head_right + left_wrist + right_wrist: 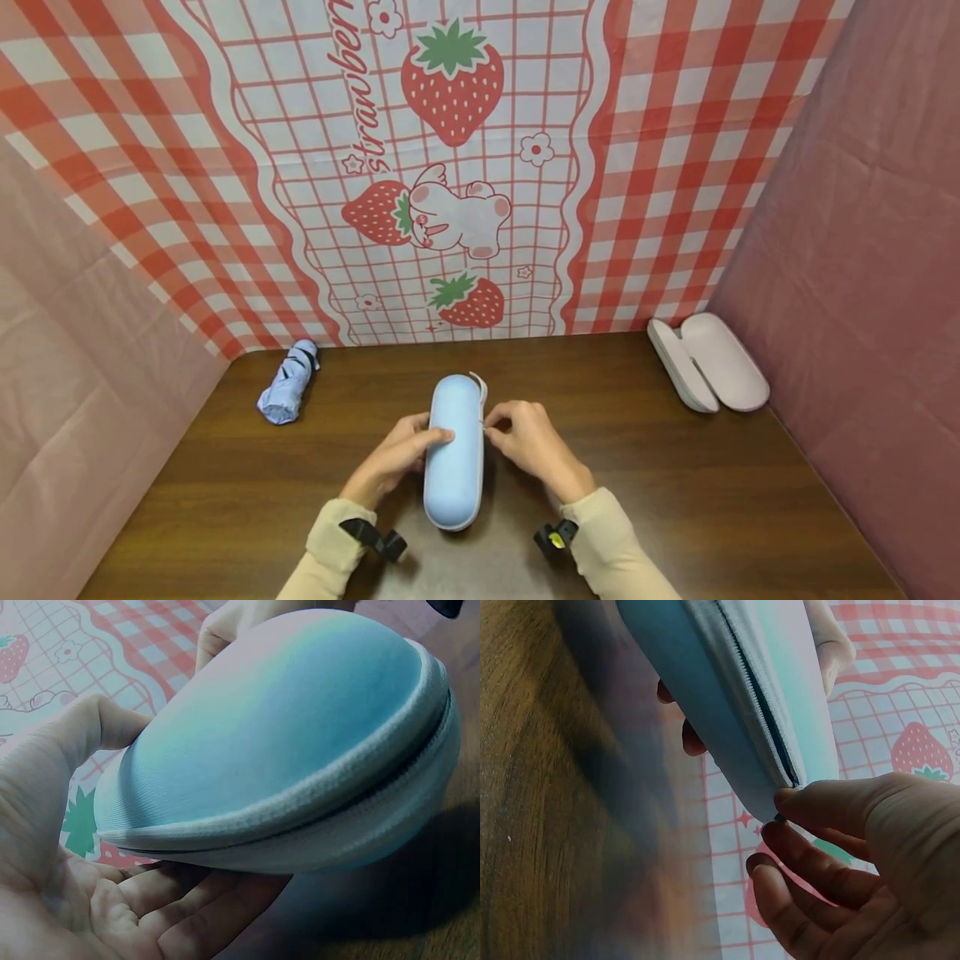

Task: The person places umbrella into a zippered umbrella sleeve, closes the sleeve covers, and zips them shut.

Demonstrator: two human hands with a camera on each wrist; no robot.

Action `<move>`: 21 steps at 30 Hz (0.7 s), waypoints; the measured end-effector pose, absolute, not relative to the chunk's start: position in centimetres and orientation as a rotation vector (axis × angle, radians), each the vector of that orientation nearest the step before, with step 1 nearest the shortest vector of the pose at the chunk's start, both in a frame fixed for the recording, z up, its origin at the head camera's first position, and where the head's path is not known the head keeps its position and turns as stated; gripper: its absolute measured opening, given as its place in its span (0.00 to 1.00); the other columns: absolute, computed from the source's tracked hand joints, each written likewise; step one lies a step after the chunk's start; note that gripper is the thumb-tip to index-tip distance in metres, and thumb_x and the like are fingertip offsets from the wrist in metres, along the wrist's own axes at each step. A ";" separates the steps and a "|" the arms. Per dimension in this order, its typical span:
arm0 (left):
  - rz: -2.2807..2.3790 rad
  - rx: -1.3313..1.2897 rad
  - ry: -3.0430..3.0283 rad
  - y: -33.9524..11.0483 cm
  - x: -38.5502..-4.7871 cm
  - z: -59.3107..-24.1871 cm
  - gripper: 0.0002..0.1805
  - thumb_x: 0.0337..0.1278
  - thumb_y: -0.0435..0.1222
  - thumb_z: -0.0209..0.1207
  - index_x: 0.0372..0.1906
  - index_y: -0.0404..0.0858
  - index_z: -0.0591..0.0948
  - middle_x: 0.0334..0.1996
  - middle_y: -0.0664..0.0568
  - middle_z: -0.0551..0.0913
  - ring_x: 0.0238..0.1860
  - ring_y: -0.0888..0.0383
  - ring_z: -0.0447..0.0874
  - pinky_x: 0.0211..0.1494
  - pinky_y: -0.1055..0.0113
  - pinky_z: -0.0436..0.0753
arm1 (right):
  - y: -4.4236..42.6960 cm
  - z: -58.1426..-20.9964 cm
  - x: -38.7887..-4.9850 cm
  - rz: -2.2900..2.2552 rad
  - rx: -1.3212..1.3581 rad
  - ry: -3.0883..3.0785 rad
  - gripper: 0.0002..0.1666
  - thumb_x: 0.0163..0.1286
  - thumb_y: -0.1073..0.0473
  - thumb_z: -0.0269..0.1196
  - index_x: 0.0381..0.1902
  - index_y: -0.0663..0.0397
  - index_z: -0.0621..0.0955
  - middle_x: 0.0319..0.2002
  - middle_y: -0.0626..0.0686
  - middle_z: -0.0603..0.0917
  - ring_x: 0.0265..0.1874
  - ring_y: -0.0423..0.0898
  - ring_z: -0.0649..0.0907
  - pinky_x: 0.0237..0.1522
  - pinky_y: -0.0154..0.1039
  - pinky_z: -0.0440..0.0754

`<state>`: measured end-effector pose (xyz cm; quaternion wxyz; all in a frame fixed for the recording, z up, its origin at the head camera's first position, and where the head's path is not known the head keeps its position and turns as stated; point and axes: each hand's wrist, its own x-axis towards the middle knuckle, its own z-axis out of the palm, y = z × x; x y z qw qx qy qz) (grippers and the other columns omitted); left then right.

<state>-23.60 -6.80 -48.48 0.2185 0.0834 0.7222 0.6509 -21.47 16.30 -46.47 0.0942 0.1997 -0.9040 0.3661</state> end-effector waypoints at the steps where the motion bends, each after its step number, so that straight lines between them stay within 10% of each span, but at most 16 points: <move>1: 1.806 0.231 1.989 -6.8 -23.6 -48.5 0.34 0.60 0.42 0.64 0.65 0.23 0.73 0.48 0.39 0.86 0.42 0.53 0.87 0.41 0.57 0.88 | 16.3 -46.5 -21.5 1.100 0.585 -2.683 0.02 0.66 0.66 0.70 0.35 0.57 0.89 0.34 0.50 0.90 0.33 0.42 0.87 0.36 0.38 0.87; 21: 1.854 0.203 1.927 -7.1 -23.5 -48.2 0.36 0.58 0.40 0.64 0.67 0.23 0.70 0.50 0.38 0.86 0.44 0.52 0.87 0.42 0.55 0.88 | 16.1 -46.3 -21.3 1.130 0.562 -2.576 0.06 0.60 0.69 0.73 0.30 0.52 0.90 0.29 0.46 0.88 0.28 0.36 0.83 0.31 0.31 0.83</move>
